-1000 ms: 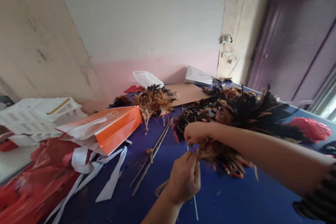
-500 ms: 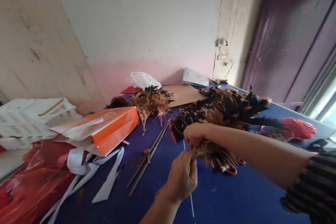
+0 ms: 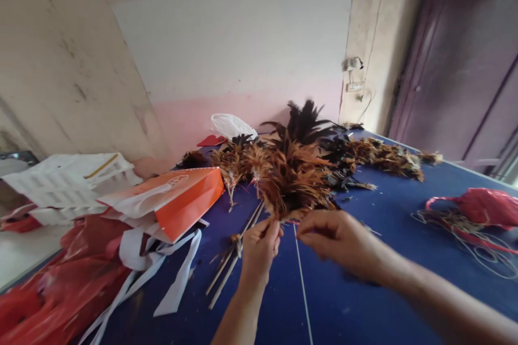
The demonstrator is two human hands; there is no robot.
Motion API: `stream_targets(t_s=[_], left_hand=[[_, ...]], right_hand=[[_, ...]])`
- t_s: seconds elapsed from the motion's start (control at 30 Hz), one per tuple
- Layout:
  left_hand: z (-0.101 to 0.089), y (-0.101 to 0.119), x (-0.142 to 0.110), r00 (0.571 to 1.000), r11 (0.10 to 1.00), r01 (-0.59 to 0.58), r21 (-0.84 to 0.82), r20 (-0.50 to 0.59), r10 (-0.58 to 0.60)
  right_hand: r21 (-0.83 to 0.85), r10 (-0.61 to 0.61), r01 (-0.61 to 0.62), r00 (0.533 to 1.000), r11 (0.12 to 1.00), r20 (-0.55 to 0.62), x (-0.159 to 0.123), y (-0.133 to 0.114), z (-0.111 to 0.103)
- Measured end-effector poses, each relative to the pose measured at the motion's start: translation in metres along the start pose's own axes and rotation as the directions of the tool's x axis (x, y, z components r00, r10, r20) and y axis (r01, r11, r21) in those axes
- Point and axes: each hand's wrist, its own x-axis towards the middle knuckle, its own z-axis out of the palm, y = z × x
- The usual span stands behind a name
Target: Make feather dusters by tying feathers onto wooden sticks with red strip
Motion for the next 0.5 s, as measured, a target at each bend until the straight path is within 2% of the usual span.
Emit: stream_targets(t_s=[0.1, 0.17, 0.27, 0.37, 0.43, 0.5], left_hand=[[0.007, 0.002, -0.003, 0.992, 0.982, 0.124, -0.140, 0.003, -0.125], [0.012, 0.002, -0.007, 0.984, 0.967, 0.175, -0.184, 0.008, -0.177], [0.016, -0.002, -0.009, 0.980, 0.948, 0.196, -0.250, 0.014, -0.199], [0.014, -0.005, -0.007, 0.976, 0.938, 0.207, -0.278, -0.005, -0.217], [0.013, -0.006, -0.005, 0.972, 0.936, 0.219, -0.277, -0.018, -0.233], [0.013, -0.008, -0.003, 0.972, 0.939, 0.208, -0.275, -0.047, -0.229]], right_hand=[[0.026, 0.110, -0.108, 0.987, 0.994, -0.120, -0.004, 0.041, 0.034], [0.004, 0.105, -0.106, 0.974, 0.994, -0.203, 0.002, 0.058, 0.051], [-0.093, 0.055, -0.086, 0.954, 0.992, -0.295, 0.013, 0.068, 0.061], [-0.187, 0.006, -0.052, 0.970, 0.981, -0.241, 0.019, 0.072, 0.062], [-0.202, 0.009, -0.045, 0.984, 0.978, -0.179, 0.020, 0.075, 0.061], [-0.189, 0.021, -0.053, 0.986, 0.981, -0.166, 0.019, 0.078, 0.060]])
